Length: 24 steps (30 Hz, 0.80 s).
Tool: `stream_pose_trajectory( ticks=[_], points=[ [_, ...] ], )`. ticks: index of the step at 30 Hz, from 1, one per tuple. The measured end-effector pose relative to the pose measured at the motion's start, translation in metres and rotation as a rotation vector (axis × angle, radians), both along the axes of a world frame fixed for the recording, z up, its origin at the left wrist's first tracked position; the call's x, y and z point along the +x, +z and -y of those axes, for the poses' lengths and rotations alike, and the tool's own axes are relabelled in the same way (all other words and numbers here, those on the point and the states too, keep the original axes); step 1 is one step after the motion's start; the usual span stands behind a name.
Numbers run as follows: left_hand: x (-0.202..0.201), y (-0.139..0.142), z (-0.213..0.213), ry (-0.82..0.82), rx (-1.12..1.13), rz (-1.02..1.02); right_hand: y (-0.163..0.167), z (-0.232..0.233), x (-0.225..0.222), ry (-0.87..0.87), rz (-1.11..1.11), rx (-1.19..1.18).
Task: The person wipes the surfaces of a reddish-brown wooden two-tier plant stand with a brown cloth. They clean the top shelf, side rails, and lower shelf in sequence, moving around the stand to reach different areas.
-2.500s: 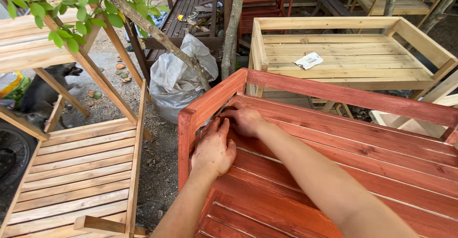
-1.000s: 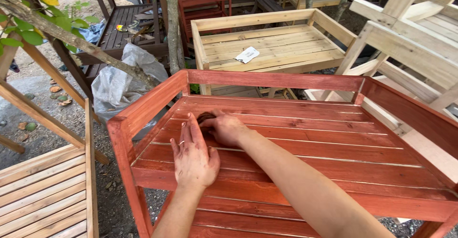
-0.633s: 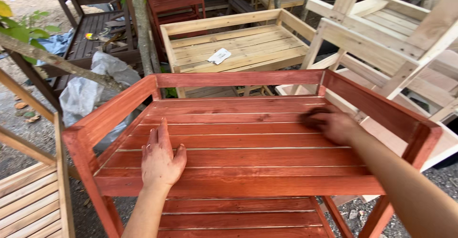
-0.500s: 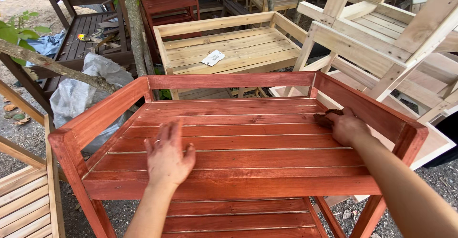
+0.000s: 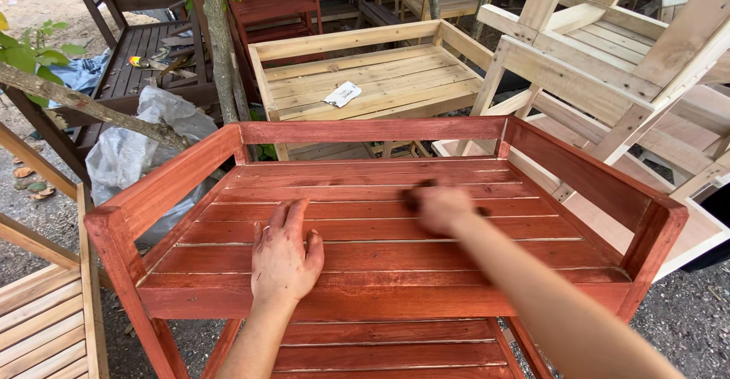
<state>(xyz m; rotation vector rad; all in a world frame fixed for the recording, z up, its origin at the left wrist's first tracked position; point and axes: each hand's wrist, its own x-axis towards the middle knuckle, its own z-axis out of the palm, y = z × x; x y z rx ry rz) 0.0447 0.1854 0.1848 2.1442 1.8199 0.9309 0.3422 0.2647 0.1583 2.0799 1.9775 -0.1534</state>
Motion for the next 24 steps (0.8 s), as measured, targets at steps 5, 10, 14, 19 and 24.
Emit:
stream_pose_trajectory(
  ticks=[5, 10, 14, 19, 24],
  points=[
    [-0.007, -0.003, 0.005, -0.048, 0.37, 0.271, 0.016, -0.008, -0.153, 0.412, -0.199, 0.169],
    [-0.011, -0.004, -0.003, 0.052, 0.16, 0.133, 0.035, 0.013, -0.168, 0.425, -0.356, 0.16],
    [-0.01, -0.008, -0.008, 0.128, -0.075, -0.095, 0.035, 0.037, -0.096, 0.306, -0.234, 0.095],
    [-0.009, -0.01, -0.008, 0.142, -0.188, -0.092, 0.048, 0.091, 0.061, -0.043, -0.107, 0.139],
    [-0.009, -0.005, -0.002, 0.119, -0.116, -0.023, 0.054, 0.124, 0.116, -0.239, 0.07, 0.211]
  ],
)
